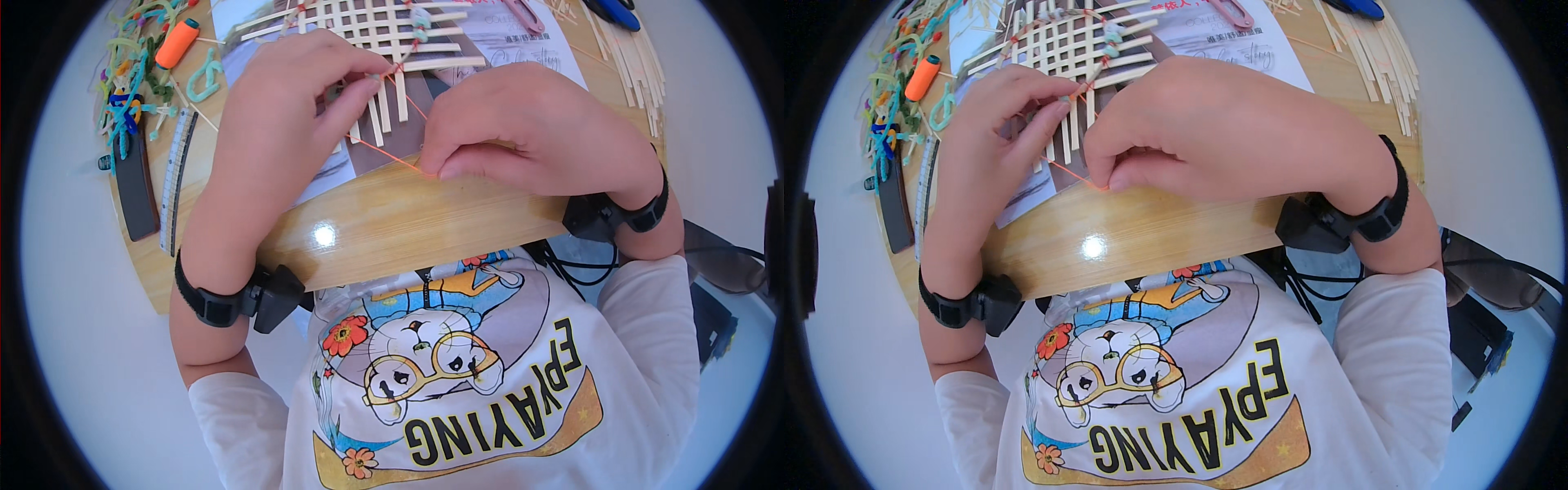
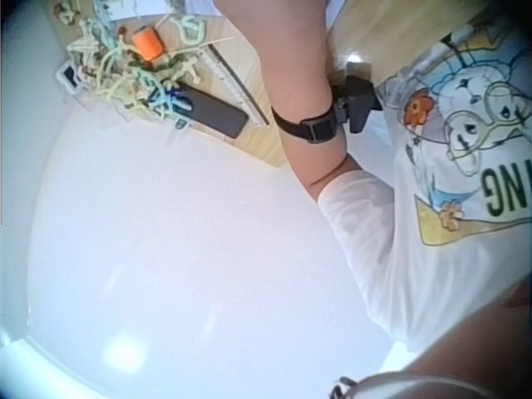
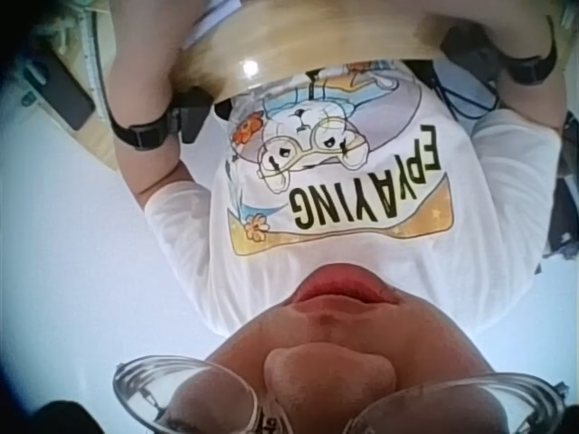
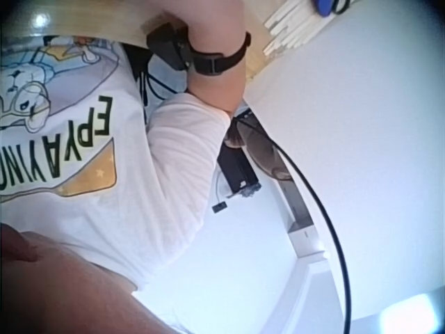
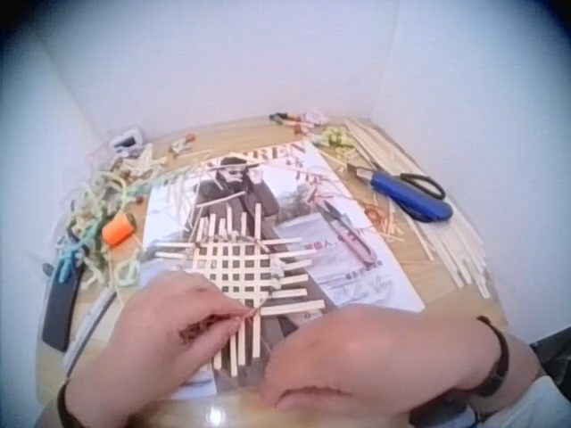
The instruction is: Weaving bamboo strips with decorative orange string and beads to create a circular pattern.
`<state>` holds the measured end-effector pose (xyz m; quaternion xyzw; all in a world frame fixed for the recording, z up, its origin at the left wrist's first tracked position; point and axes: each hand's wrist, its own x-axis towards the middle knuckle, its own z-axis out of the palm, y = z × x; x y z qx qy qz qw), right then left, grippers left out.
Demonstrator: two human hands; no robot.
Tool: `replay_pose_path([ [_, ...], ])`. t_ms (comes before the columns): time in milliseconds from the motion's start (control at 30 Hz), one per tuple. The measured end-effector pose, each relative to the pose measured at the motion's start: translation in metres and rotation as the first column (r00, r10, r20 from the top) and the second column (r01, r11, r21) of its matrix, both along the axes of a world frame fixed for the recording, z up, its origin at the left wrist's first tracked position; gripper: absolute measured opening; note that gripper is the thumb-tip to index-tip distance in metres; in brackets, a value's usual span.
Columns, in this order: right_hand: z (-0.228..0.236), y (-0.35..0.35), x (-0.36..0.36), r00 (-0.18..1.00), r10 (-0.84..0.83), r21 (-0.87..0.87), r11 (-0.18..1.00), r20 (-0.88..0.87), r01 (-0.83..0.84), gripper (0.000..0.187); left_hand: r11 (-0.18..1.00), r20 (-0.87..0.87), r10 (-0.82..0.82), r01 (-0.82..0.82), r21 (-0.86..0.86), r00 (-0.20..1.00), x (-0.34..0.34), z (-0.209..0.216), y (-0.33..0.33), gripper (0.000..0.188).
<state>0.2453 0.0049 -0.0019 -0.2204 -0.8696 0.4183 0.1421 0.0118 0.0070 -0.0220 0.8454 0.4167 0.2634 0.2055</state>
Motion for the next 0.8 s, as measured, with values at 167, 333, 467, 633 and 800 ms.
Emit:
replay_pose_path([
  [167,-0.005,-0.002,0.001,0.998,0.007,0.053,0.999,-0.055,-0.004,0.009,0.999,-0.017,0.008,-0.009,-0.032,1.0,-0.001,-0.001,0.002,0.018],
  [333,-0.01,-0.005,-0.002,1.0,0.016,0.076,0.997,-0.01,-0.015,0.008,1.0,-0.011,0.006,-0.007,-0.027,1.0,-0.001,-0.002,0.001,0.018],
  [467,-0.008,-0.009,-0.005,0.999,0.029,0.018,0.999,0.025,-0.029,0.008,0.996,0.034,0.071,-0.069,-0.063,0.997,0.001,-0.002,0.0,0.014],
  [633,-0.014,-0.014,-0.013,0.998,0.016,0.022,1.0,-0.066,-0.015,0.009,0.989,0.109,0.106,-0.094,-0.114,0.988,0.002,0.0,0.0,0.013],
  [800,-0.01,-0.017,-0.018,0.989,-0.025,0.116,0.992,-0.149,0.043,0.006,0.993,0.077,0.081,-0.073,-0.095,0.994,0.001,-0.001,0.001,0.013],
])
